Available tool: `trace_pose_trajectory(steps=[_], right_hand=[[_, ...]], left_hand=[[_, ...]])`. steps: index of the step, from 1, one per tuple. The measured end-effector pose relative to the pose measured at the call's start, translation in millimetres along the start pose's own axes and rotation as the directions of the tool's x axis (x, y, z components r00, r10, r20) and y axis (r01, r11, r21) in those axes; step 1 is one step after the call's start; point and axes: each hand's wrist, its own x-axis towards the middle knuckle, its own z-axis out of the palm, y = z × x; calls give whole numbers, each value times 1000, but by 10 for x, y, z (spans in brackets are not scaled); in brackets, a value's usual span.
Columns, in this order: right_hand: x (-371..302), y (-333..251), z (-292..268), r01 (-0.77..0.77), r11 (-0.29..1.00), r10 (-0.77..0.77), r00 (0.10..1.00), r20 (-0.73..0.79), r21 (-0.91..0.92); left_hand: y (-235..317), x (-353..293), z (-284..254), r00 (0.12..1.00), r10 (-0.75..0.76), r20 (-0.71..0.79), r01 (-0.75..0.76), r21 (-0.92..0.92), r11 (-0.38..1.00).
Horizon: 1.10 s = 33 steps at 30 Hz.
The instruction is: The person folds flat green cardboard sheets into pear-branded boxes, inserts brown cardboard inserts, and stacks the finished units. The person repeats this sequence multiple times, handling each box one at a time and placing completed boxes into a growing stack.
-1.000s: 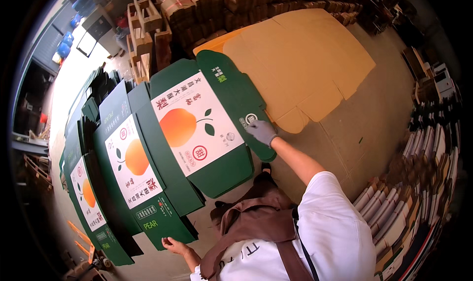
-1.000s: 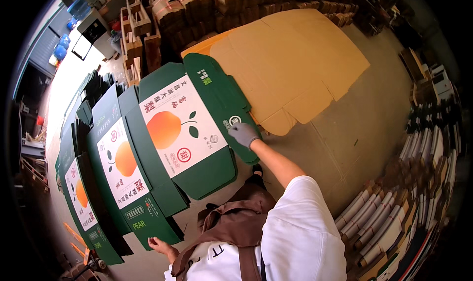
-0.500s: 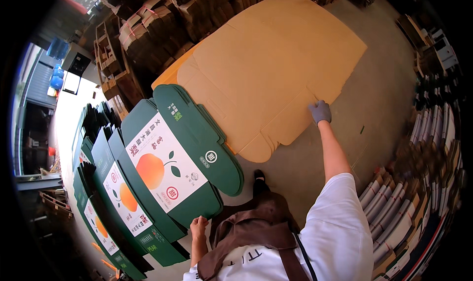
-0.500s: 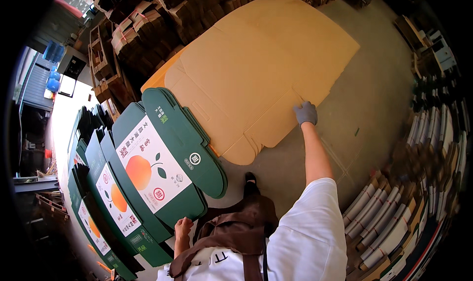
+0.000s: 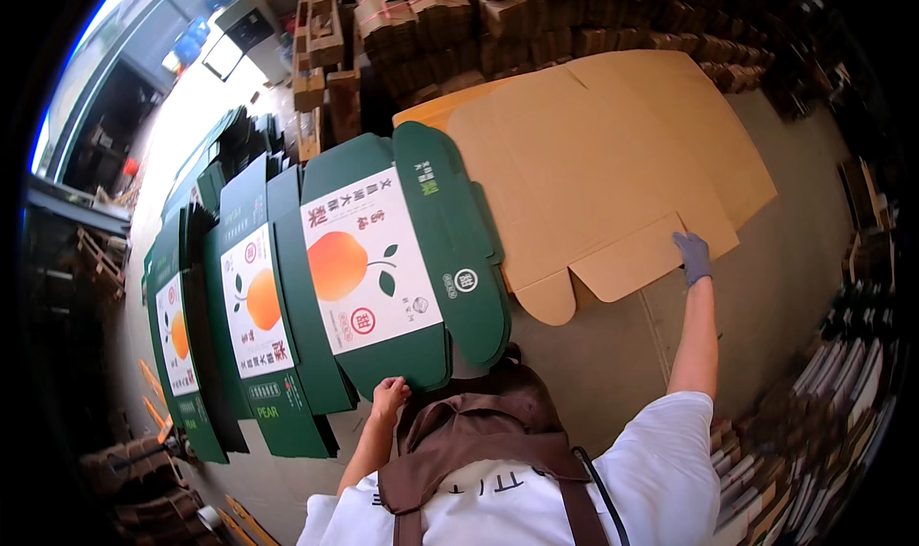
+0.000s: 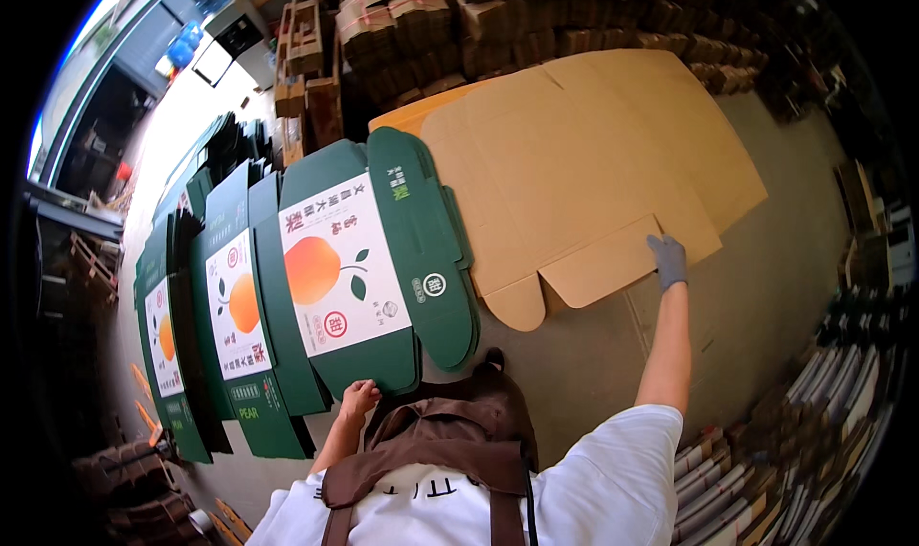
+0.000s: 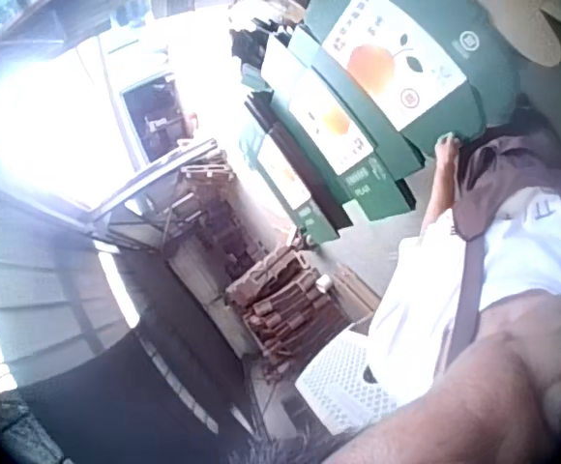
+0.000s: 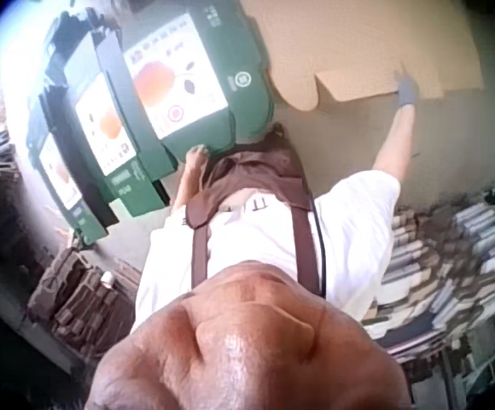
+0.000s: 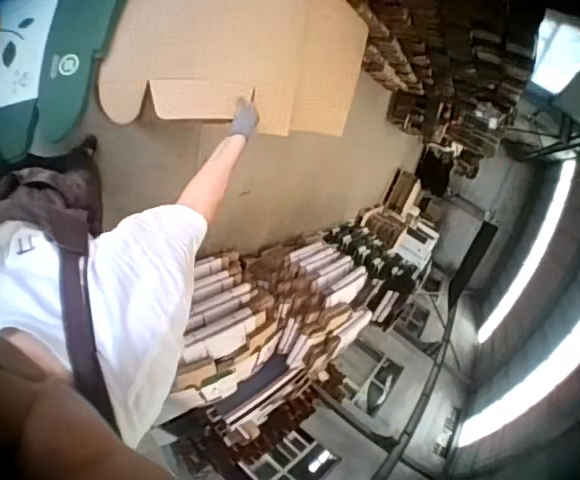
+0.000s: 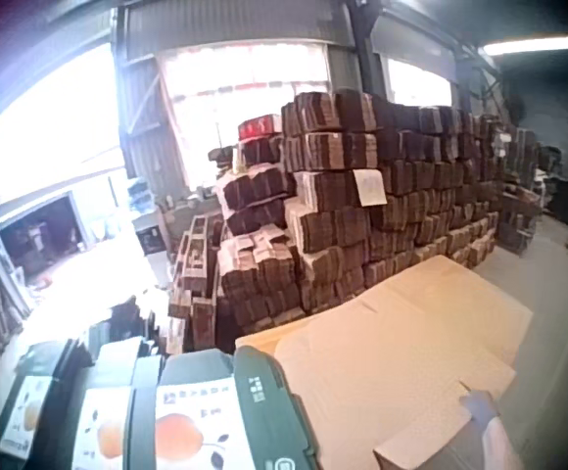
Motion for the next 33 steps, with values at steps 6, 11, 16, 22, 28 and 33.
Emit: trace_pose_trajectory(steps=[6,11,16,22,28,33], right_hand=[[-1381,-2435,73,474,880,-475,880,21,25],[-2827,-3860,638,736,676,-736,677,32,-26],[-4182,-4133,1963,922,174,-901,291,322,-347],[-4882,-3164,3426,876,-129,-849,145,509,-465],[-5257,-2430,4042,945,-48,-610,229,758,-324],[-4792,-2687,4270,882,463,-6,103,995,-89]], left_hand=[[45,-23,-91,991,17,131,-27,73,997],[113,-48,-123,923,73,378,-88,24,996],[419,-306,-854,861,359,361,-208,-394,895],[1063,-669,-1963,764,600,238,-116,-864,490],[906,-319,-2257,904,403,145,-147,-778,611],[520,-222,-1998,982,189,-9,-139,-712,689]])
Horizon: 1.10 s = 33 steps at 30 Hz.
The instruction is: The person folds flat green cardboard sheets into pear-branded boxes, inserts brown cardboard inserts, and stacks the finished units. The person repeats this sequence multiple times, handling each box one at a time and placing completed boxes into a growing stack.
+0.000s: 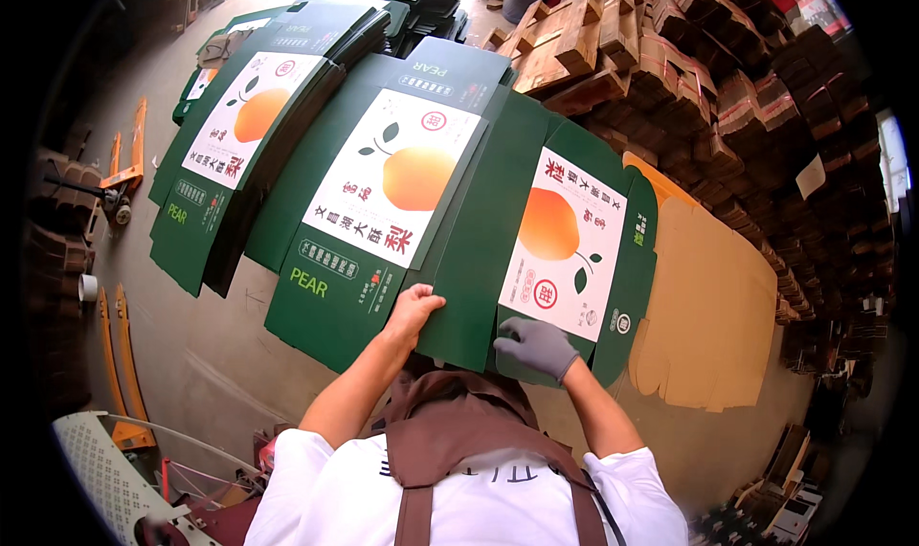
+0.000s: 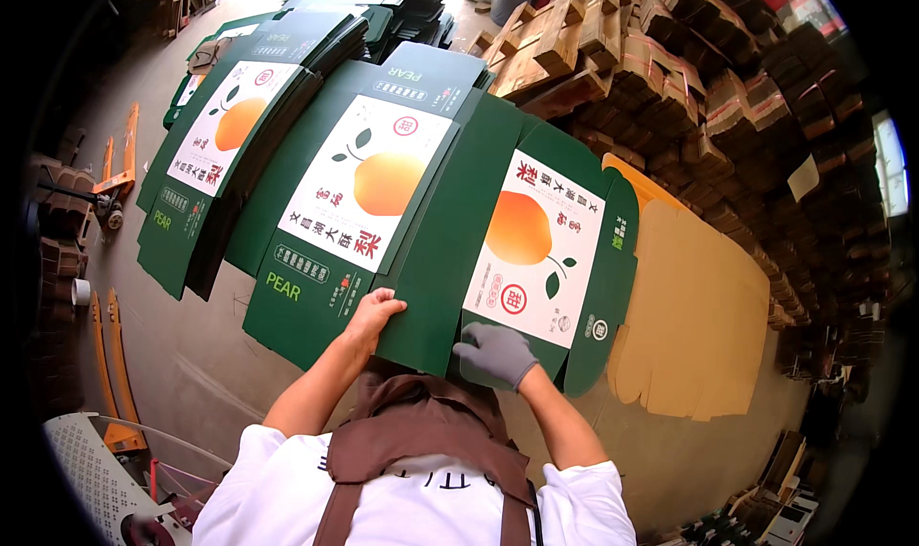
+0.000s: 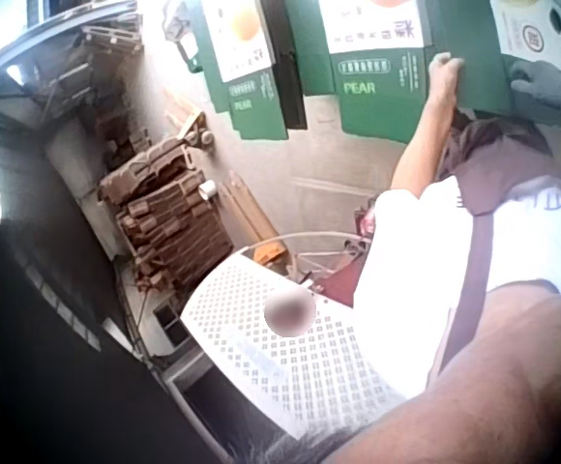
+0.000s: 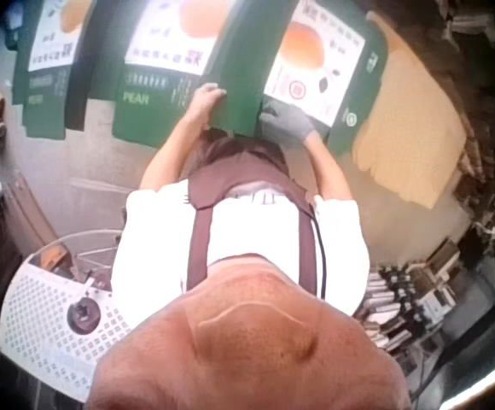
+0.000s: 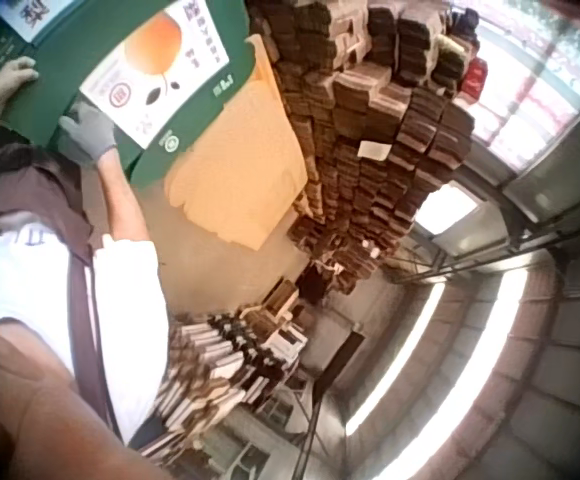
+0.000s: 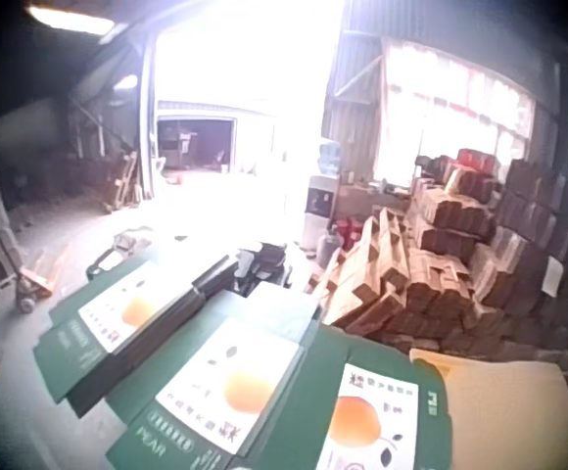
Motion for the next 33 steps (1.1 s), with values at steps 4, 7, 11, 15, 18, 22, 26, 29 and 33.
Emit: trace_pose_trajectory(steps=[4,7,11,15,18,22,26,29,33], right_hand=[[1227,864,-701,-40,993,69,963,-260,115],[2271,1384,-1252,-25,977,117,892,-436,212],[3248,1486,-1848,-133,979,198,787,-584,153],[3717,1275,-1977,-197,933,327,813,-481,301],[3827,1539,-2066,-108,857,373,805,-462,505],[3872,1819,-2356,-196,807,412,863,-294,557],[3859,1609,-2305,6,726,302,896,-326,687],[3948,1665,-2321,-35,771,253,934,-254,636],[3969,1621,-2300,-14,915,210,871,-444,404]], left_hand=[[-391,-42,-74,999,24,-37,-21,85,996],[-390,-217,57,1000,-3,-12,5,129,992],[-442,-312,66,996,89,0,-88,133,987],[-468,-280,-20,988,153,-7,-150,161,975],[-355,-225,-82,991,116,60,-128,261,957],[-63,-226,-88,993,117,32,-119,398,910],[-87,-156,-231,992,128,-12,-116,350,929],[-58,-12,-294,989,141,-50,-117,337,934],[-65,78,-302,965,195,-173,-118,376,919]])
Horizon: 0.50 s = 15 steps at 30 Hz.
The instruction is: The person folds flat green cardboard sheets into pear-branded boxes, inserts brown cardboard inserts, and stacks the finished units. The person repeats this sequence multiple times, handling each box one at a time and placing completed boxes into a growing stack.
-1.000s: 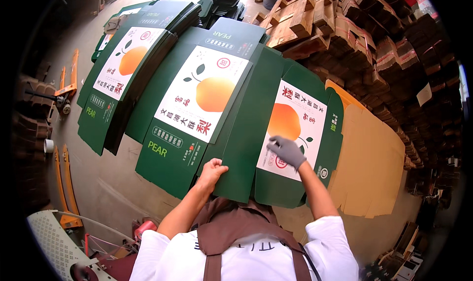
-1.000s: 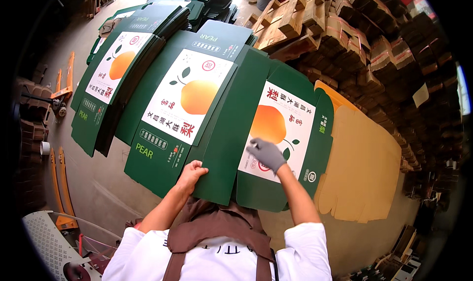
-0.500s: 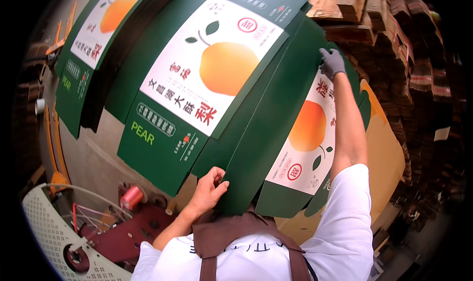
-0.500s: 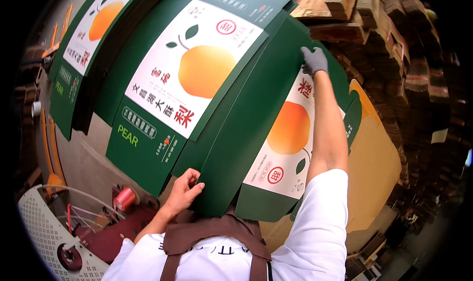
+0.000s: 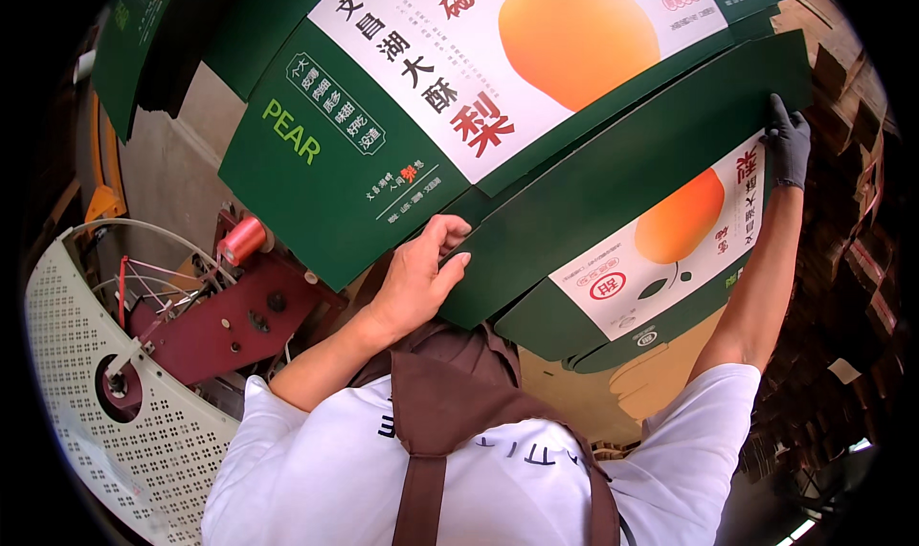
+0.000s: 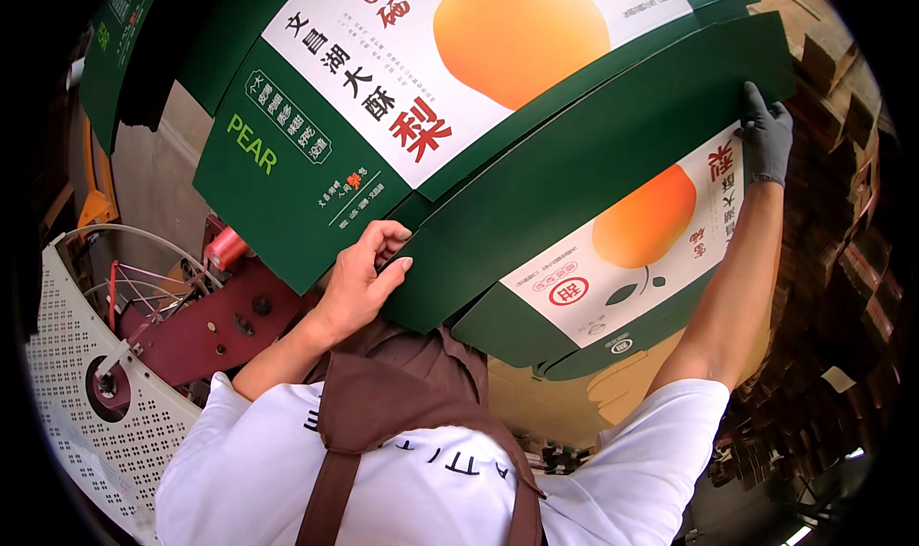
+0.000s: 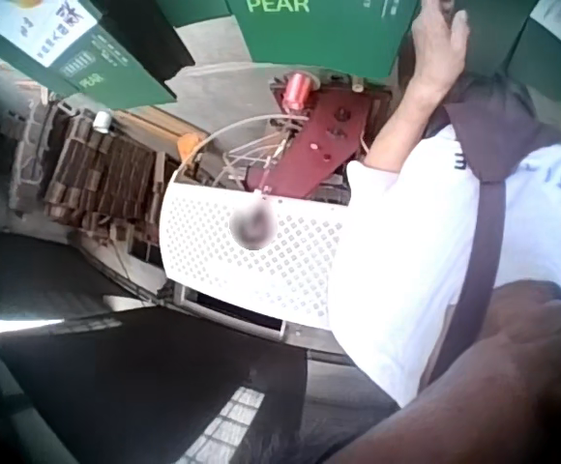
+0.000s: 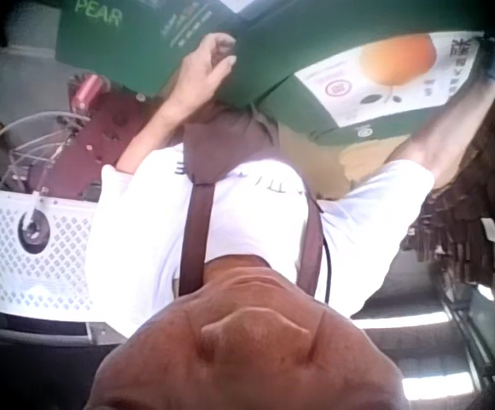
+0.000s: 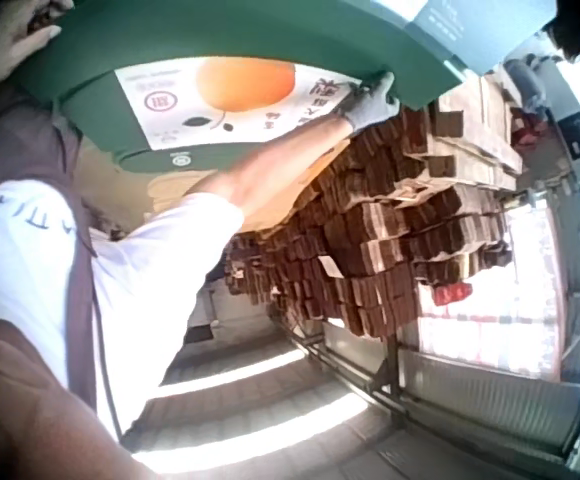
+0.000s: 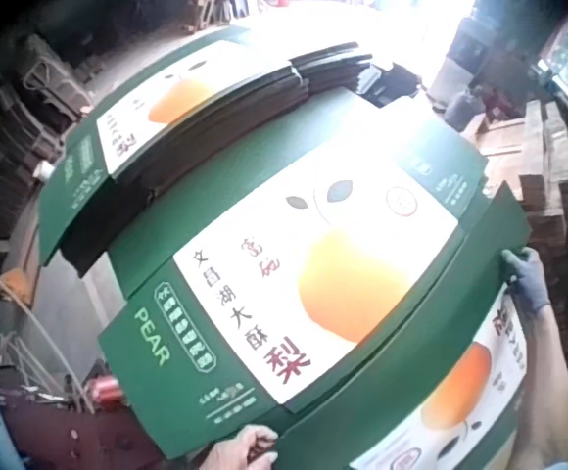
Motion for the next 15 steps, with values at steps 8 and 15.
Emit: trace_pose_trajectory(steps=[8,15], right_hand=[[-55,-161,4,78,990,-92,989,-120,-118],[59,-183,-32,103,983,-114,991,-68,-151]], left_hand=[[-134,132,-3,934,341,-110,-297,298,907],[-221,180,-25,906,409,-112,-336,398,854]])
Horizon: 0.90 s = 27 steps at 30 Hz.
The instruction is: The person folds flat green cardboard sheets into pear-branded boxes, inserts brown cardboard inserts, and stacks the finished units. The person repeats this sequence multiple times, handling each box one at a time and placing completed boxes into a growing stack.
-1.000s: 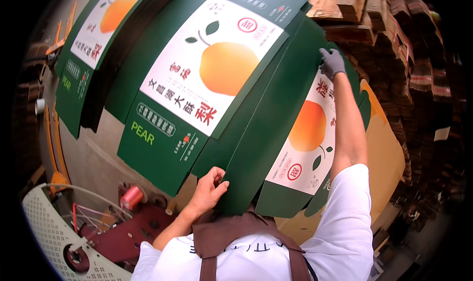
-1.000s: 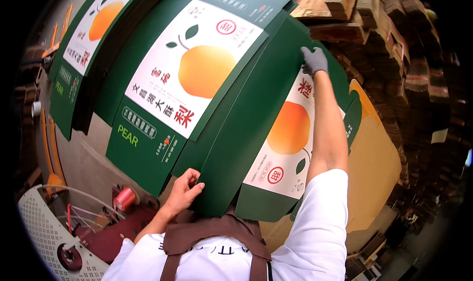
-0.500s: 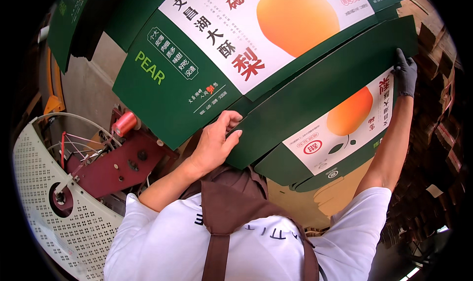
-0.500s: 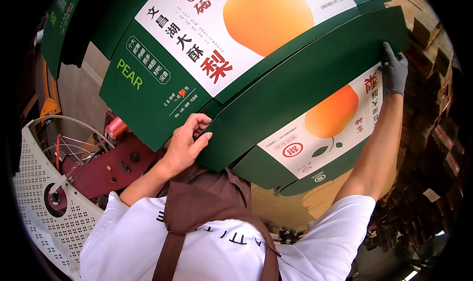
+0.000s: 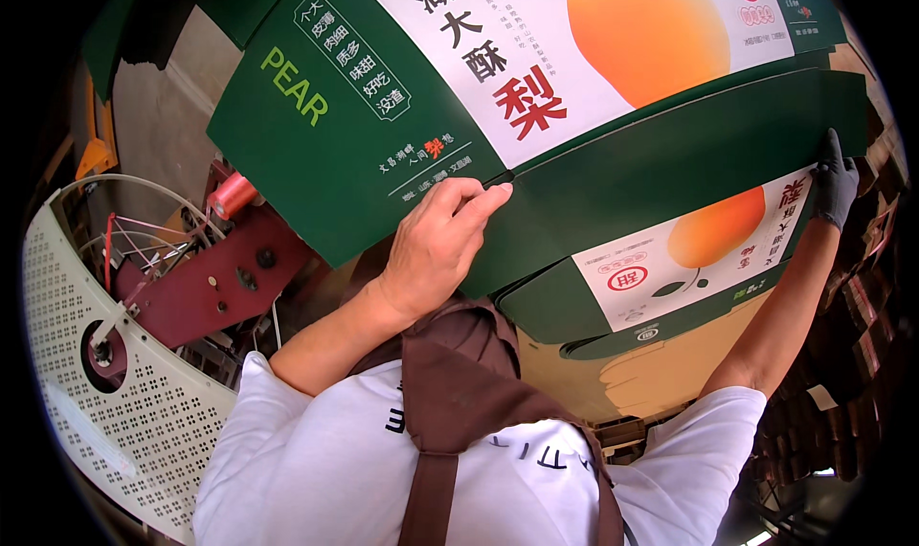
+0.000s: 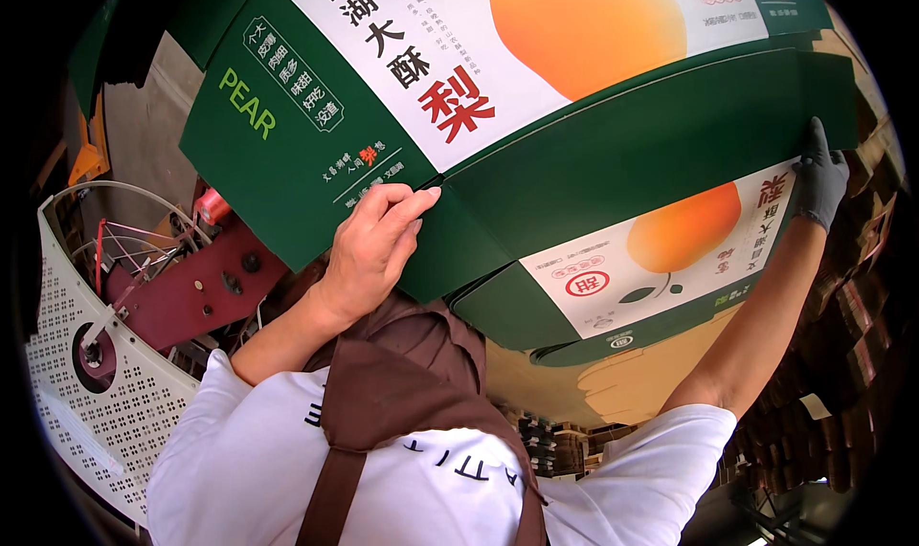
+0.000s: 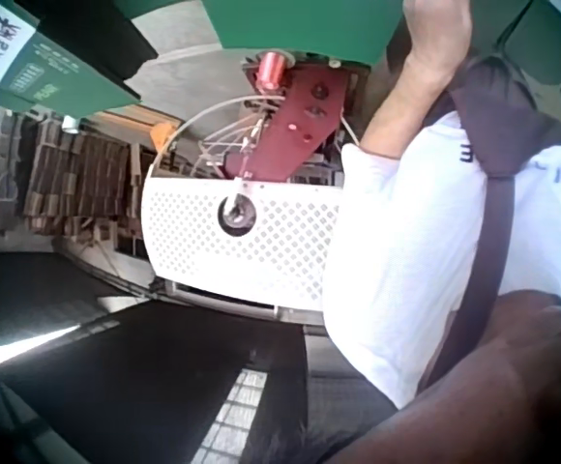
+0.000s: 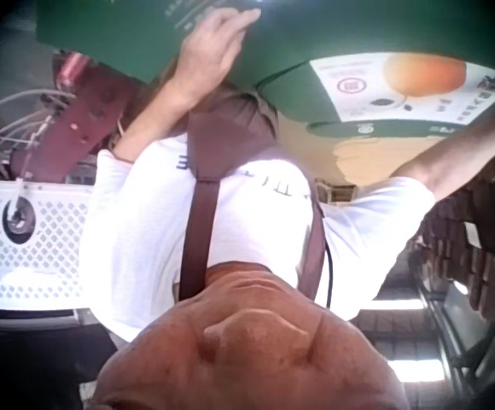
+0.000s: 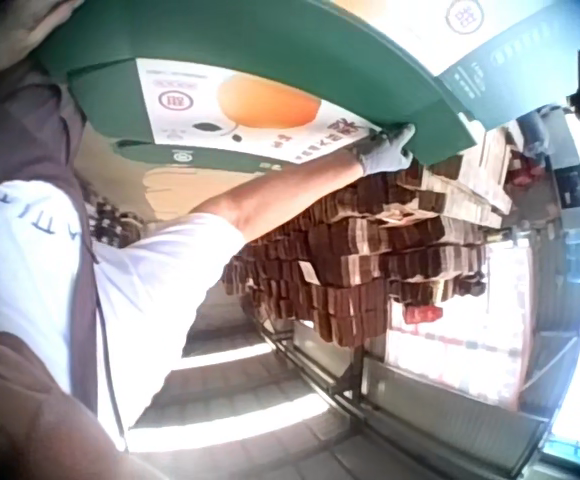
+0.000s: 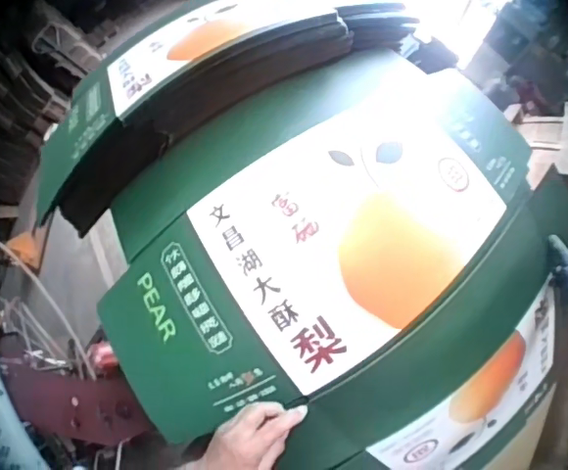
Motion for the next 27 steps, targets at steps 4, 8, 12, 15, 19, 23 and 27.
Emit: trace_pose_trajectory(steps=[4,8,12,15,19,23,27], right_hand=[[31,-5,11,-76,997,76,997,4,-5],[137,148,-68,-36,998,39,998,42,-55],[127,122,-66,2,993,4,999,52,-118],[146,118,-67,-38,996,42,998,42,-84],[168,214,-127,145,965,-124,987,104,-219],[157,211,-109,145,974,-130,987,93,-174],[95,126,-72,113,979,-102,992,71,-171]], left_hand=[[-7,22,-1,1000,9,3,-9,31,999],[-16,10,-4,999,-10,32,9,25,1000],[-29,15,3,999,-8,36,7,39,999],[-33,16,1,999,-8,38,7,40,999],[-31,28,-5,999,-22,49,21,28,999],[-36,26,-5,998,-30,53,29,20,999],[-54,18,-1,997,-44,64,44,1,999]])
